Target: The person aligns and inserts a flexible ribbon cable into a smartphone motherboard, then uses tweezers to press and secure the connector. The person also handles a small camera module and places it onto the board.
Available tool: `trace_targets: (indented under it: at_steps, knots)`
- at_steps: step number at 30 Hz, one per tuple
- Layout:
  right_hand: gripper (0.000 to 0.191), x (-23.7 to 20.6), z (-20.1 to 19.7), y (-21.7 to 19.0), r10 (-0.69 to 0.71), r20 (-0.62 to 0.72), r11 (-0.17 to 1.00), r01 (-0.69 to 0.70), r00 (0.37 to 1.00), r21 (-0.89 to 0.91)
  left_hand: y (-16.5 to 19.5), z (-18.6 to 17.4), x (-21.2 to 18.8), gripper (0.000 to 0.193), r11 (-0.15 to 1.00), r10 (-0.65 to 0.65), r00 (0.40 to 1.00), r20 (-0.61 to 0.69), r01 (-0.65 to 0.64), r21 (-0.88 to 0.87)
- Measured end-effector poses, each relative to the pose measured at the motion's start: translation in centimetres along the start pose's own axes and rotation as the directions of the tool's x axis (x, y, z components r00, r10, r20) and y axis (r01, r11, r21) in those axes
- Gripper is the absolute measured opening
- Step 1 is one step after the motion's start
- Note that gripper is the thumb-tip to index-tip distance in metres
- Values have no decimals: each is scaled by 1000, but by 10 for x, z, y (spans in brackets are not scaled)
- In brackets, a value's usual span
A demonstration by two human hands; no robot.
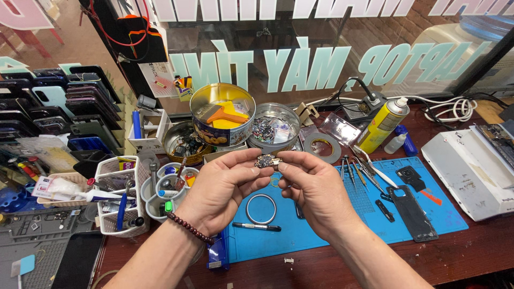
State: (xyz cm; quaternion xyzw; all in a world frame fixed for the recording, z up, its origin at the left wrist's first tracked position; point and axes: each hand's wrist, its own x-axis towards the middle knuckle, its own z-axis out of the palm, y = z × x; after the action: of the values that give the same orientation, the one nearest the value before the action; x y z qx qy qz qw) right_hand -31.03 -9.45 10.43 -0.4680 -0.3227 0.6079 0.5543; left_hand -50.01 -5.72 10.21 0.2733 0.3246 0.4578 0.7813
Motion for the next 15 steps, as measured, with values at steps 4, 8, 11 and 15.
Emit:
trace_targets:
  at_steps: [4, 8, 11, 15]
  knots:
    - [34, 2, -2, 3, 1, -4, 1000, -1, 1000, -4, -2, -2, 2, 37, 1000, -6, 1000, -8, 6, 2]
    - [33, 4, -5, 8, 14, -11, 999, -14, 1000, -34, -7, -7, 5, 35, 999, -27, 998, -50, 29, 41]
    - [32, 4, -6, 12, 33, -5, 998, -33, 999, -56, -13, -12, 7, 34, 989, -61, 995, -75, 71, 128]
    - [33, 4, -7, 17, 86, -30, 991, -89, 996, -103, -20, -20, 8, 33, 975, -80, 991, -108, 100, 200]
